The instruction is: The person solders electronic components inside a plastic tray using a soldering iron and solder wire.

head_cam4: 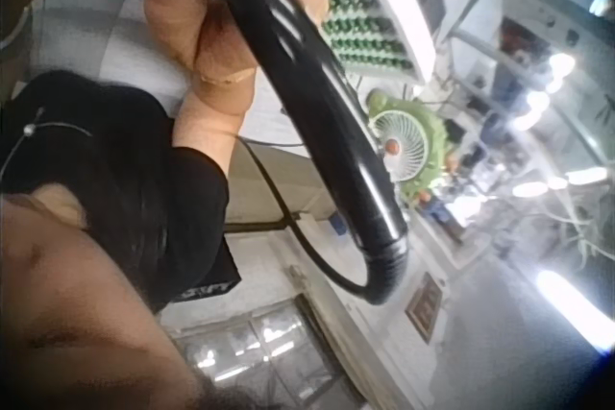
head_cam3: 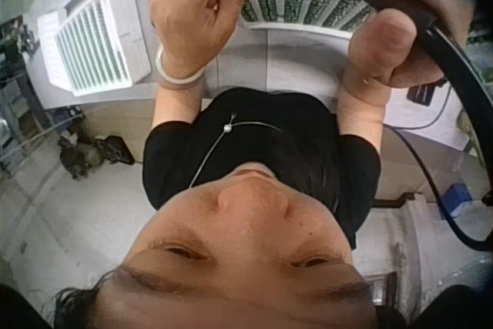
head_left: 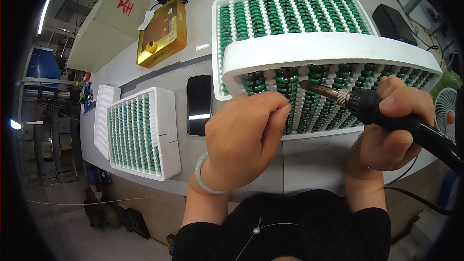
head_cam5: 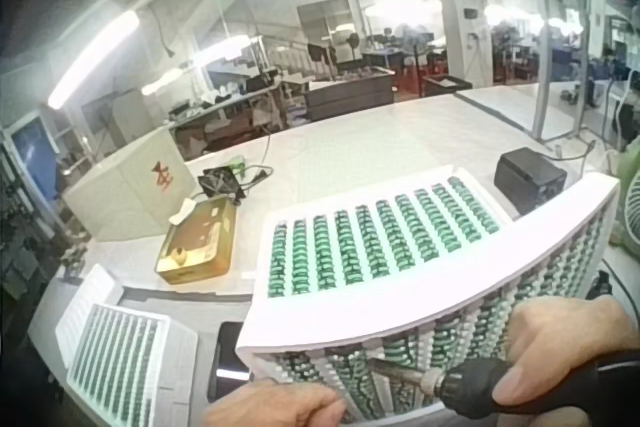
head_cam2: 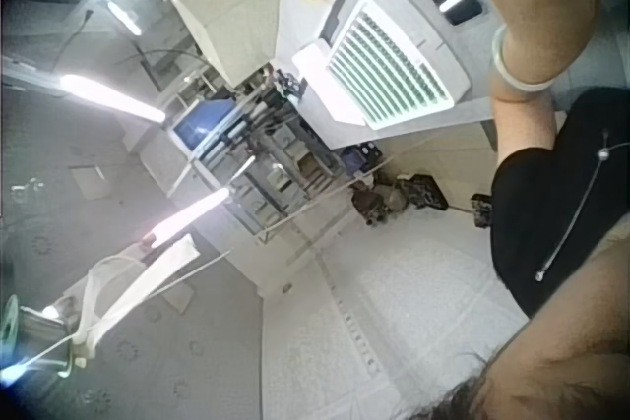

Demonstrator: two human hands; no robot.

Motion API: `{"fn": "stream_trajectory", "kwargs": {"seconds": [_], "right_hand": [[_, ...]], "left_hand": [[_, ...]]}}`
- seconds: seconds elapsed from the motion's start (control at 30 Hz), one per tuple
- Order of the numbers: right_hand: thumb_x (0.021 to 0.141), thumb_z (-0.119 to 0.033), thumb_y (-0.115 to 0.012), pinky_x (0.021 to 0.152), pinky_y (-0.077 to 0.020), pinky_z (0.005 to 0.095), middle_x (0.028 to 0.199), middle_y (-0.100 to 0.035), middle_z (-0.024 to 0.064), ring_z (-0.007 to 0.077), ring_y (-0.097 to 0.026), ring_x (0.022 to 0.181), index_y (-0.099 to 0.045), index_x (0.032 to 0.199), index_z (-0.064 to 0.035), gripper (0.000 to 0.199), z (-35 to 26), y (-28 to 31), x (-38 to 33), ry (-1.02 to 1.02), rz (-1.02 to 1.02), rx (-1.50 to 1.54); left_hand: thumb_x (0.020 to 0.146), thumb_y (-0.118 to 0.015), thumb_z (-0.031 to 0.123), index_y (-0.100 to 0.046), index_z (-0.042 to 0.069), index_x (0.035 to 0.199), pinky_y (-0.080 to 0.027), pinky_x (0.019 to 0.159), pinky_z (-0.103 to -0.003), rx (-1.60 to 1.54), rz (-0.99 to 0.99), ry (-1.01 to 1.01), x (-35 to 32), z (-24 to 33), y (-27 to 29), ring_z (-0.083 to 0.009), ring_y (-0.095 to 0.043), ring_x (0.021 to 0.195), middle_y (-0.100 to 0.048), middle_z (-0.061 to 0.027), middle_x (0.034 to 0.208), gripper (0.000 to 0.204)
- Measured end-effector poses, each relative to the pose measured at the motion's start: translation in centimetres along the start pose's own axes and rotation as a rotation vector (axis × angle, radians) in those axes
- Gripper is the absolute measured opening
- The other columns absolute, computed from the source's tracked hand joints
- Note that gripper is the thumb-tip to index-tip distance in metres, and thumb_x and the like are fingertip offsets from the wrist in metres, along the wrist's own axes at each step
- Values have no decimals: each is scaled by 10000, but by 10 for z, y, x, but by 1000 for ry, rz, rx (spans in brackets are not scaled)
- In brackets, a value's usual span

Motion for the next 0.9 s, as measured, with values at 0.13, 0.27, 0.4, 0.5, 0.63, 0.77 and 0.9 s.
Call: {"fn": "stream_trajectory", "kwargs": {"seconds": [0.13, 0.27, 0.4, 0.5, 0.63, 0.77, 0.9], "right_hand": [[809, -500, -497, 506, -224, 256, 649, -368, 9, 94, -290, 517, -435, 775, -29, 475, 0, 1, 0, 6, -10, -22], [807, -501, -499, 505, -223, 253, 654, -373, 7, 91, -293, 516, -438, 786, -28, 477, -2, 0, 1, 38, 9, -31], [808, -496, -499, 495, -212, 249, 625, -359, 3, 85, -282, 506, -438, 790, -35, 465, 2, 0, 0, 3, -3, 5], [814, -486, -495, 483, -196, 248, 576, -324, -11, 80, -261, 491, -431, 783, -53, 439, 4, 4, -3, 118, 32, -25], [821, -477, -488, 474, -184, 251, 542, -288, -28, 80, -242, 481, -419, 771, -72, 413, -4, 1, -5, 162, 96, 32], [812, -498, -496, 473, -184, 250, 547, -292, -27, 79, -245, 482, -421, 769, -73, 434, -6, -3, -6, 138, 93, 3], [796, -525, -509, 471, -187, 250, 561, -309, -22, 80, -253, 482, -428, 771, -70, 463, -2, -7, -8, 90, 55, 13]], "left_hand": [[706, -606, -24, -543, 30, 797, -389, 474, -288, 0, 3, -2, 0, 0, 0, -208, -503, 509, -572, -71, 688, 123], [703, -611, -22, -546, 32, 793, -390, 469, -286, 21, 7, -2, 1, 3, 3, -204, -503, 505, -572, -69, 682, 123], [700, -616, -17, -552, 40, 777, -394, 468, -281, 1, 44, 41, -1, 1, 7, -199, -504, 502, -573, -65, 671, 116], [731, -597, -55, -568, -21, 778, -300, 456, -132, -60, 31, 111, -4, -4, 12, -11, -408, 517, -557, -20, 684, 65], [690, -622, -14, -561, 41, 754, -400, 476, -277, -40, 38, 159, 1, -2, 16, -198, -508, 505, -575, -60, 664, 104], [693, -617, -14, -559, 32, 750, -403, 485, -284, -32, 5, 147, 2, -1, 14, -202, -512, 517, -573, -64, 666, 94], [700, -612, -8, -558, 33, 751, -405, 489, -287, -59, 20, 158, 0, -5, 13, -210, -517, 528, -569, -68, 664, 85]]}}
Point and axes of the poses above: each hand's wrist, its own x-axis towards the middle knuckle, its own y-axis out of the back of the hand, z = x × y, the point moved 2 cm from there along x, towards the middle knuckle
